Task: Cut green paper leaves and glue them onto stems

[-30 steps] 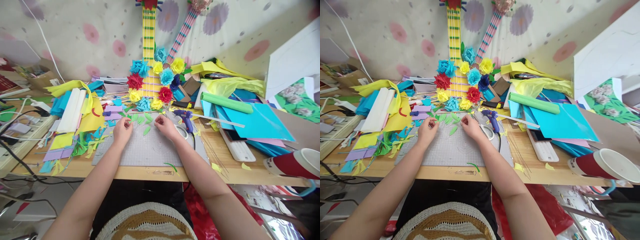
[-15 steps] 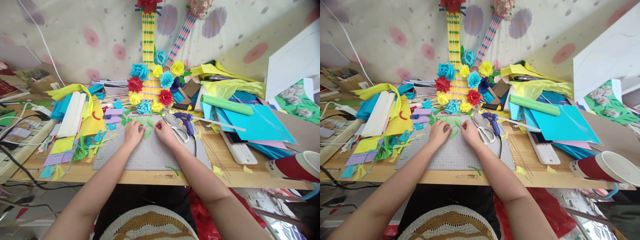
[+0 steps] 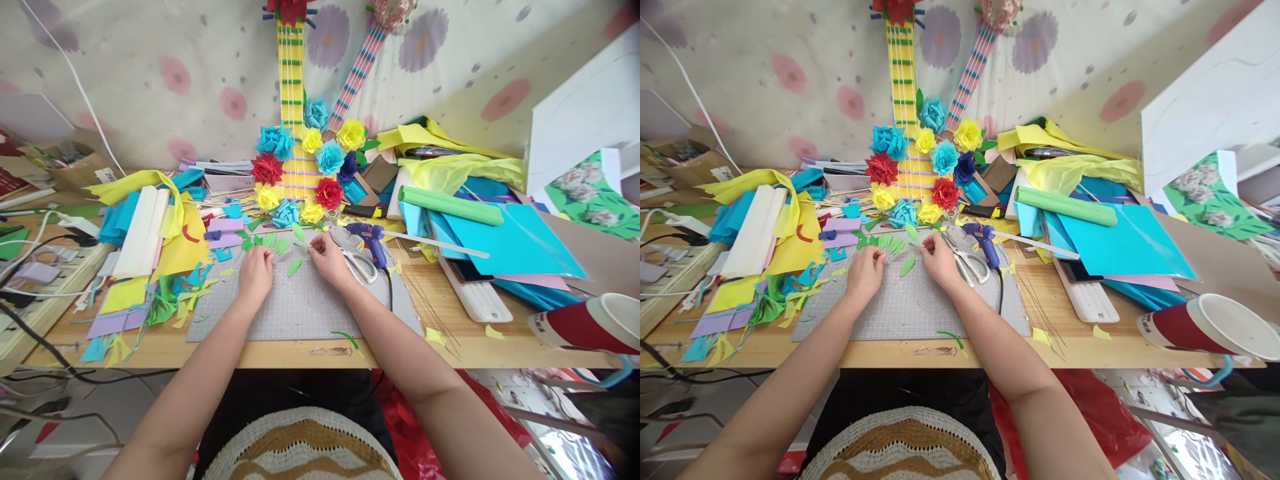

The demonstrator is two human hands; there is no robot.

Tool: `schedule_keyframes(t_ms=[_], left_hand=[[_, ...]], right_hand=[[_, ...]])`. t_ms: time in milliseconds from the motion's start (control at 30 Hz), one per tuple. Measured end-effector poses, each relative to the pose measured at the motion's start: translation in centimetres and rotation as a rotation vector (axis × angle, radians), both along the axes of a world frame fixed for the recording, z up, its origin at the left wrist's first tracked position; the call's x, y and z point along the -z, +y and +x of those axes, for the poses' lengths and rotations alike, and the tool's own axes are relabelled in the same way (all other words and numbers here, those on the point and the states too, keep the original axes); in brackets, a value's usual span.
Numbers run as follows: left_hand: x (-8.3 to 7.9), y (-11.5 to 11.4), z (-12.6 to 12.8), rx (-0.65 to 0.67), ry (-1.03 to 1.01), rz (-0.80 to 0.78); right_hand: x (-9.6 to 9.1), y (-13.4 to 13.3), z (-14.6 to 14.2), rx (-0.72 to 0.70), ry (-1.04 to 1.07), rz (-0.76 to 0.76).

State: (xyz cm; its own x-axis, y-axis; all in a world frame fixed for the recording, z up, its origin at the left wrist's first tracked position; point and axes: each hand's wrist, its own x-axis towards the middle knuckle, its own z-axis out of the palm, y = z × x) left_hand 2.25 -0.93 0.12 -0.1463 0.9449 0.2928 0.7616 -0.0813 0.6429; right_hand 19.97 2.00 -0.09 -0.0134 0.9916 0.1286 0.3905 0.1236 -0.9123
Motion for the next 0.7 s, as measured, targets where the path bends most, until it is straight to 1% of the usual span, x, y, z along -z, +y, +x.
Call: schedule_keyframes(t_ms=[67,167,200,267,333,400,533,633,700], left_hand=[[-0.2,0.1,-0.1,-0.006,-0.287,-0.077],[-0.5,0.2,0.7,-0.008,-0.758,-0.222],[-0.7,0.2,1.2,0.007,-0.876,-0.256],[-1.0,0.2,2.0,0.058,-1.030,-0.303],[-1.2,0.1,2.6,0.102,-1.104,-0.331],[-1.3,0.0,3.0,0.137,-1.126,-0.342],[-1.4,0.0,3.1,0.201,-1.129,-0.358],[-1.4,-0.1,3.1,0.213,-1.143,-0.368],[-1.4,-0.1,3.1,0.210,-1.163,-0.364]], right_hand=[[0.1,0.0,-0.4,-0.051,0.112,-0.037],[-0.1,-0.3,-1.2,-0.142,0.334,-0.056],[-0.1,-0.4,-1.5,-0.173,0.392,-0.056],[-0.1,-0.6,-2.1,-0.228,0.460,-0.066],[0.1,-0.7,-2.3,-0.270,0.483,-0.084],[0.1,-0.6,-2.3,-0.288,0.495,-0.083],[-0.5,-0.7,-1.6,-0.258,0.513,-0.001],[-1.3,-1.2,-1.6,-0.221,0.519,0.071],[-1.4,-1.5,-1.8,-0.214,0.502,0.089]])
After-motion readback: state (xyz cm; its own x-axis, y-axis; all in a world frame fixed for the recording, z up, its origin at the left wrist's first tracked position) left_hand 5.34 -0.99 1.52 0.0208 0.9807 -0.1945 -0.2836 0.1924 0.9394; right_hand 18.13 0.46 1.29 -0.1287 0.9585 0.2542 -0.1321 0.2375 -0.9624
